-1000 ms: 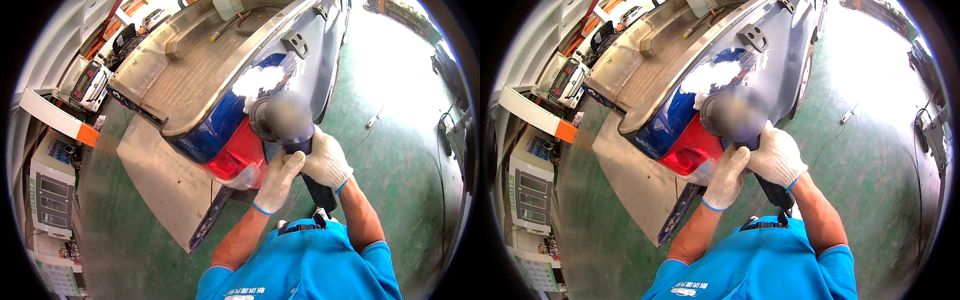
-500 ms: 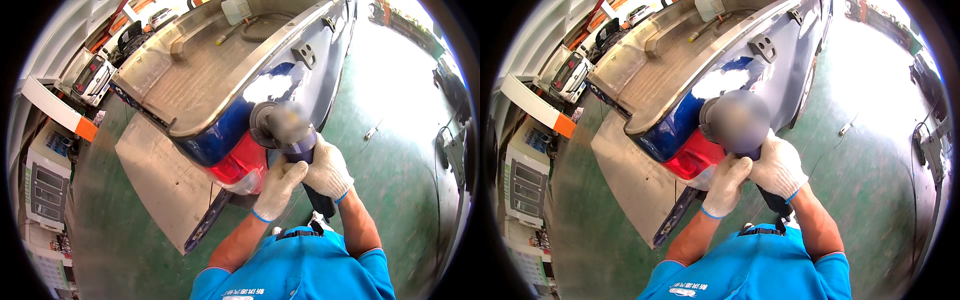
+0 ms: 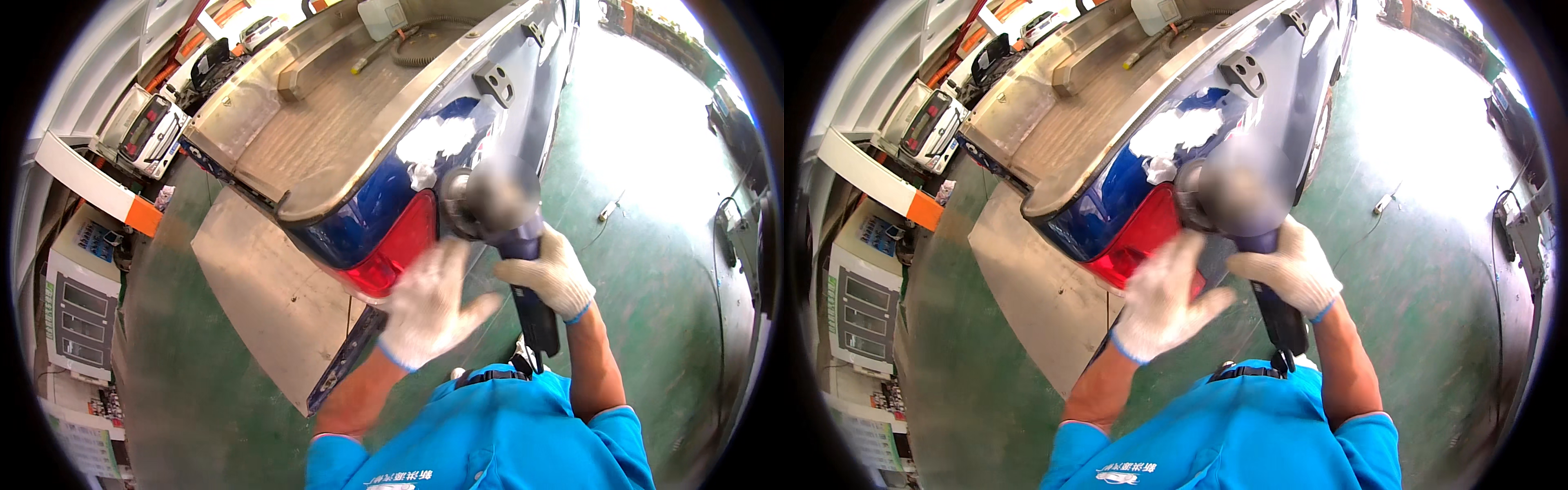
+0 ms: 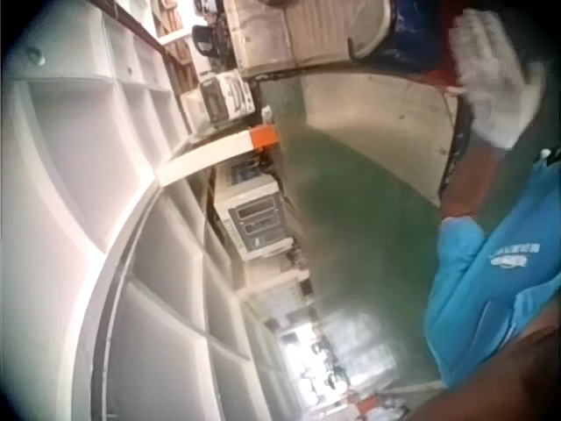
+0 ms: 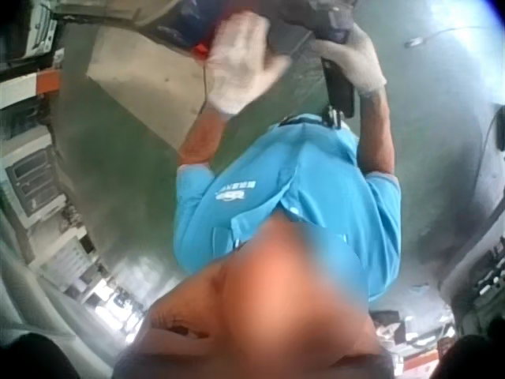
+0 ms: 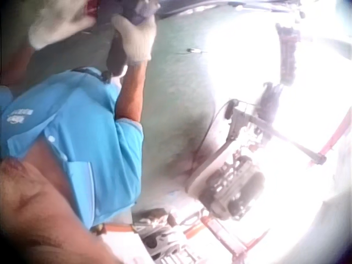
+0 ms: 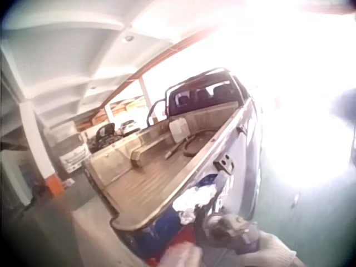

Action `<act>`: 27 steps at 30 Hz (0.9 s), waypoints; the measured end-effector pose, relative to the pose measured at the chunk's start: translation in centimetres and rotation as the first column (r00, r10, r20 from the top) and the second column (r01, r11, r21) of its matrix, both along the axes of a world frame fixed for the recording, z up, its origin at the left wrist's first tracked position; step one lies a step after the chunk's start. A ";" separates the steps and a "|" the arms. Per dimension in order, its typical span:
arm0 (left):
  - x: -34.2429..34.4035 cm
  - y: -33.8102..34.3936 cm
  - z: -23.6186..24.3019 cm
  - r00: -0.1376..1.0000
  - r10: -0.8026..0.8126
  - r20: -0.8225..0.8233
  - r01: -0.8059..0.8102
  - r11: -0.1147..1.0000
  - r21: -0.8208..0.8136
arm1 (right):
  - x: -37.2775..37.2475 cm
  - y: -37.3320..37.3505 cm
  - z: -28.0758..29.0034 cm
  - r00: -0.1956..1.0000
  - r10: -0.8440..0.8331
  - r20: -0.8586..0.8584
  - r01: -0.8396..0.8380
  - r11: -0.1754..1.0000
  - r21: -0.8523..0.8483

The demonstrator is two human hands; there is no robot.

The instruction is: The person uses an angle grinder to remove paint from the rear quarter panel and bumper area of a blue pickup truck. They repeatedly grind the surface, creating sparks, and pause to wipe away dust with their gloved hand to check the progress.

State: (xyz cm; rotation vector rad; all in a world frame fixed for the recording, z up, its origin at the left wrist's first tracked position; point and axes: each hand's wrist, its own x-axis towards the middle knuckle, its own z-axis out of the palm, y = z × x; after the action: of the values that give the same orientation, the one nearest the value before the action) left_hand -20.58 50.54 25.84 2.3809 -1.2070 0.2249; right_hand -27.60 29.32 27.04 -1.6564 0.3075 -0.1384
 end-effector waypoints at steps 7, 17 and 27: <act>2.7 8.5 3.9 0.693 0.011 0.721 -0.349 0.880 0.321 | -4.3 -3.5 -4.8 0.967 -0.248 -0.065 0.253 0.963 0.092; 7.3 0.5 4.1 0.683 -0.118 0.721 -0.354 0.810 0.468 | -6.2 -4.9 -7.8 0.918 -0.391 -0.067 0.397 0.897 0.195; 4.7 1.5 5.0 0.764 -0.087 0.639 -0.314 0.816 0.486 | -8.2 -7.7 -9.7 0.876 -0.472 -0.098 0.481 0.836 0.265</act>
State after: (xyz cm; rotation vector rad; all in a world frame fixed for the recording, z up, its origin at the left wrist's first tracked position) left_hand -15.89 52.05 30.85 3.0490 -1.5894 0.9057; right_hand -35.78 21.59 17.37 -1.2703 0.7306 -0.4283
